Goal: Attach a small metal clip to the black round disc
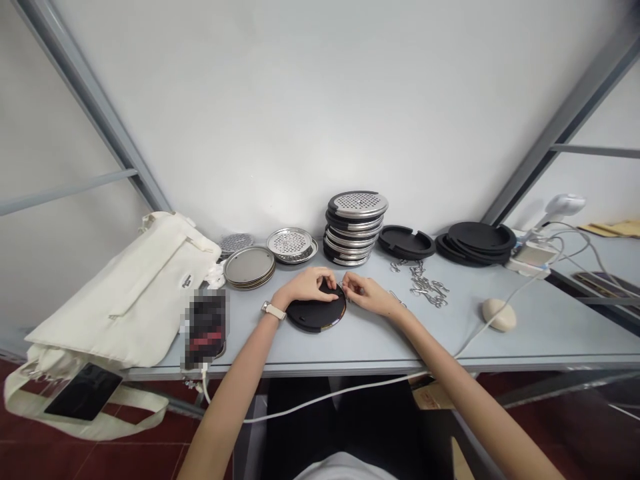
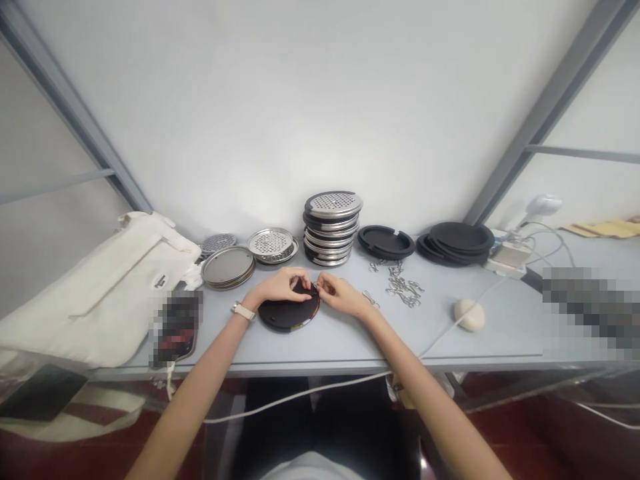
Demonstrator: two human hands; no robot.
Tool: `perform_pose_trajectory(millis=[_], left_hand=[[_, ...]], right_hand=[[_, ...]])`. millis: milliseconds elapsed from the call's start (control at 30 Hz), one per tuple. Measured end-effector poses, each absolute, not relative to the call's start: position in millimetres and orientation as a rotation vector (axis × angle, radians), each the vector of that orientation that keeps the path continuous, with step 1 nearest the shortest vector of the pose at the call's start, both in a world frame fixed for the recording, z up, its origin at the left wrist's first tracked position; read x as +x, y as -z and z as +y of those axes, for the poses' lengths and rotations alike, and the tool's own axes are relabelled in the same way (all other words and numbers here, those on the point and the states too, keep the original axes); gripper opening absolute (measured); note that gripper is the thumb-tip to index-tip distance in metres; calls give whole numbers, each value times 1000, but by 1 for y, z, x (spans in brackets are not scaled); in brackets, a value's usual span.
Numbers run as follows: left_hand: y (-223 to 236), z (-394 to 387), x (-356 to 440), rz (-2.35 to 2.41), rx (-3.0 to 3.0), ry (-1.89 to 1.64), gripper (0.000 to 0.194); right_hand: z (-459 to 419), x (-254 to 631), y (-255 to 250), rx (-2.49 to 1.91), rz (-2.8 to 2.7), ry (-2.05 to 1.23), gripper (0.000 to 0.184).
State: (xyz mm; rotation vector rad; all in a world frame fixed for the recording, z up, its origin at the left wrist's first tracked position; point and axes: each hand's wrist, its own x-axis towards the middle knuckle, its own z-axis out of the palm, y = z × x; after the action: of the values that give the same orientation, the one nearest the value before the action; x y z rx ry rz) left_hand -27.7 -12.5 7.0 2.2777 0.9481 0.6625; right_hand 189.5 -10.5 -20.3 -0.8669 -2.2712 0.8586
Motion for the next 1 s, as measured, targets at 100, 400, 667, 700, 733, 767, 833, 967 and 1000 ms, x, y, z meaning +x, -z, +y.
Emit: perform_pose_trajectory(millis=[100, 400, 667, 700, 733, 767, 833, 967, 1000], left_hand=[[-6, -12, -30, 948, 2250, -625, 16], [-4, -12, -27, 966, 2205, -611, 14], [-3, -10, -29, 932, 2200, -583, 14], [-3, -10, -29, 932, 2199, -576, 13], [-3, -10, -29, 934, 2198, -567, 13], [-4, -10, -29, 939, 2198, -561, 13], [-5, -11, -29, 948, 2194, -552, 13], [-6, -12, -29, 961, 2177, -542, 12], [-6, -12, -29, 963, 2176, -541, 12]], right_hand=[[-10, 189, 21, -840, -2242, -848, 16], [-7, 189, 29, -773, -2096, -1221, 31], [-8, 194, 22, -783, -2024, -1491, 40], [-9, 194, 20, -784, -2024, -1507, 41], [-10, 194, 19, -781, -2027, -1523, 41], [-10, 195, 18, -772, -2029, -1540, 42], [-11, 195, 16, -751, -2024, -1580, 43], [-11, 196, 15, -764, -2014, -1598, 47], [-11, 196, 15, -774, -2017, -1594, 47]])
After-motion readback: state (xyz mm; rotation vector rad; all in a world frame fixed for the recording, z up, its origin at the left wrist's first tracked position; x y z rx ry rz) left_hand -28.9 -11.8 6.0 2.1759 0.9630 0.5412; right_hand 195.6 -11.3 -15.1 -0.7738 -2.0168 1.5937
